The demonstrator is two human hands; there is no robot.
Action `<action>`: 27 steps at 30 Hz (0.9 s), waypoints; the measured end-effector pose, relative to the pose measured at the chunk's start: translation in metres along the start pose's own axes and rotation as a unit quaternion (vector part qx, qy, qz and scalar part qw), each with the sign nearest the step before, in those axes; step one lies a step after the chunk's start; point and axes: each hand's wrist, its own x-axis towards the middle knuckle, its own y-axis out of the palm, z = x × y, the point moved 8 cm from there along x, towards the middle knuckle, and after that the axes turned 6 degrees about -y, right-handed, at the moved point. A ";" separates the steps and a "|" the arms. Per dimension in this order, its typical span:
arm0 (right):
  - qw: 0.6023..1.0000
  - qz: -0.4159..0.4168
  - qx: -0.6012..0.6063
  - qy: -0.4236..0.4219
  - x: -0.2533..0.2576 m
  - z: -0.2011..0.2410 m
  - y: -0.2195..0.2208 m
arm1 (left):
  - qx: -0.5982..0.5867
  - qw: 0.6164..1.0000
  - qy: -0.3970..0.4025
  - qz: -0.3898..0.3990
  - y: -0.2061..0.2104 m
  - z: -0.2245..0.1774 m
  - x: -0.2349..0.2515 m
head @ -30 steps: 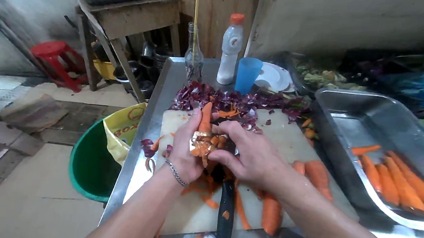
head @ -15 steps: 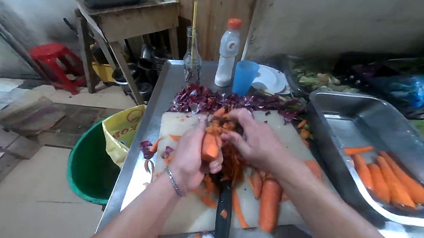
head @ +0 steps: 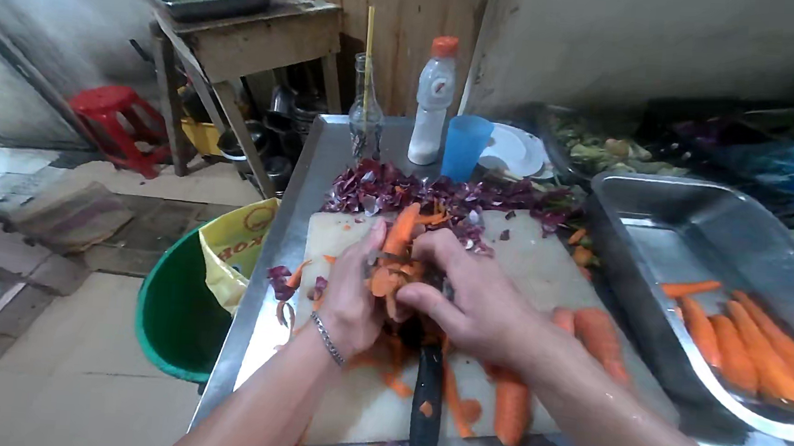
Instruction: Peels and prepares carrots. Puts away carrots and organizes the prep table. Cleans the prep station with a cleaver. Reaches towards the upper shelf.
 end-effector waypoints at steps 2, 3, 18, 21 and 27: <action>0.999 -0.008 -0.028 -0.025 0.002 0.002 0.002 | 0.004 1.000 -0.008 0.000 -0.001 0.000 -0.001; 0.999 -0.007 -0.042 -0.015 0.003 -0.004 -0.001 | 0.008 1.000 -0.021 -0.002 0.002 0.002 -0.001; 0.991 -0.053 -0.068 0.098 0.002 -0.058 -0.028 | 0.045 0.996 -0.024 0.066 0.015 0.003 -0.002; 0.977 -0.075 -0.040 0.195 -0.004 -0.084 -0.042 | 0.061 0.995 -0.004 0.083 0.017 0.000 -0.002; 0.997 -0.036 0.049 0.057 -0.004 -0.016 -0.013 | 0.067 0.998 0.013 -0.004 -0.003 -0.006 0.003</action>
